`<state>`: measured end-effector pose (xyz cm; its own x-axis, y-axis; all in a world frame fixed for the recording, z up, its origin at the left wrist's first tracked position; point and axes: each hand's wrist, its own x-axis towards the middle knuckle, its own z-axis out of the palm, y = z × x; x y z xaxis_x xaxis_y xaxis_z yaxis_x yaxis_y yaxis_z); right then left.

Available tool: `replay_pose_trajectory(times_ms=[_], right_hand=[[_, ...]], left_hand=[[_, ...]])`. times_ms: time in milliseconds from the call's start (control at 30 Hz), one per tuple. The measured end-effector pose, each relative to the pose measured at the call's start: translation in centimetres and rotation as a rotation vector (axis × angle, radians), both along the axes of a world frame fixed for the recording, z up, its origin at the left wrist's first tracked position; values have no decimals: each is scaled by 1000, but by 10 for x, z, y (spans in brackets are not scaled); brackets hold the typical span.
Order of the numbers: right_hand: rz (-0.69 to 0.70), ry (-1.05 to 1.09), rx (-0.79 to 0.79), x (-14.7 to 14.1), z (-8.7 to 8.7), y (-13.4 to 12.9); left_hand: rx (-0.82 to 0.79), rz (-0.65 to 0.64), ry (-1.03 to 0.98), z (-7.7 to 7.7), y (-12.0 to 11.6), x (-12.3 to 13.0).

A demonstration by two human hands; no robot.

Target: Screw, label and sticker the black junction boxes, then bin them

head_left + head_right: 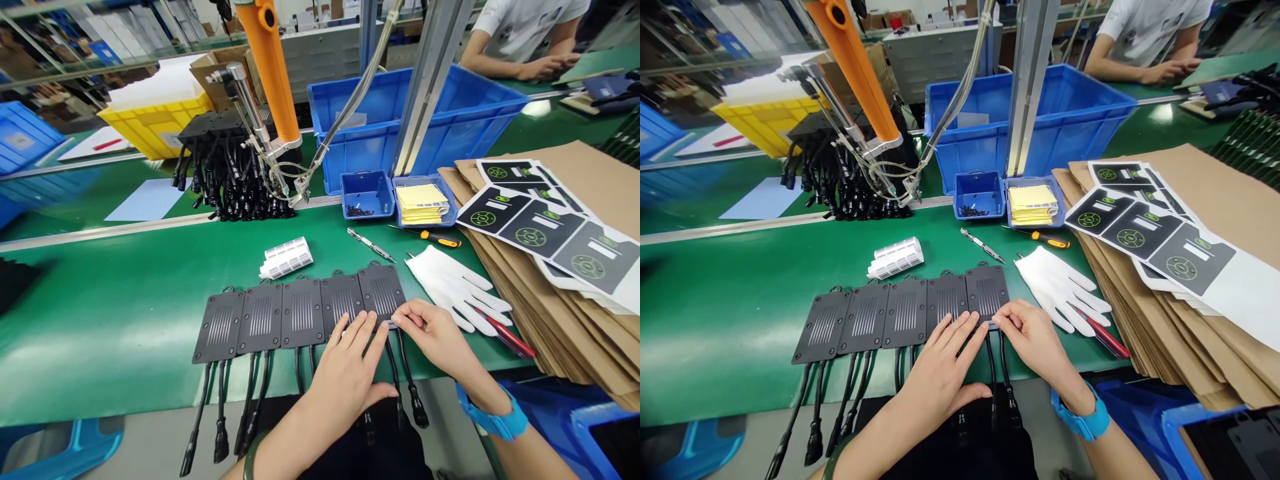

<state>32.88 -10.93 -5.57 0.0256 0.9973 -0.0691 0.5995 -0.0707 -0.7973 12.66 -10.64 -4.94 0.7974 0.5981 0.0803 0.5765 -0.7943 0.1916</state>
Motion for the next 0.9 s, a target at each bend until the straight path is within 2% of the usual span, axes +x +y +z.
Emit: replay_pose_trajectory(times_ms=[367, 467, 567, 667, 767, 833, 900], right_hand=[[4, -32, 0, 2, 0, -2], [-98, -37, 82, -3, -2, -3], [-180, -95, 159, -11, -7, -4], [-150, -156, 160, -16, -13, -7], [-103, -124, 145, -9, -18, -9], [-77, -80, 122, -1, -19, -7], [-83, -62, 116, 4, -15, 0]], left_hand=[[19, 29, 11, -3, -2, 7], [-15, 42, -3, -1, -2, 8], [-102, 22, -12, 12, -2, 3], [-232, 8, -13, 34, 1, -13], [-258, 66, -55, 51, 21, -42], [-178, 196, -105, 54, 49, -65], [-75, 351, -170, 50, 83, -87]])
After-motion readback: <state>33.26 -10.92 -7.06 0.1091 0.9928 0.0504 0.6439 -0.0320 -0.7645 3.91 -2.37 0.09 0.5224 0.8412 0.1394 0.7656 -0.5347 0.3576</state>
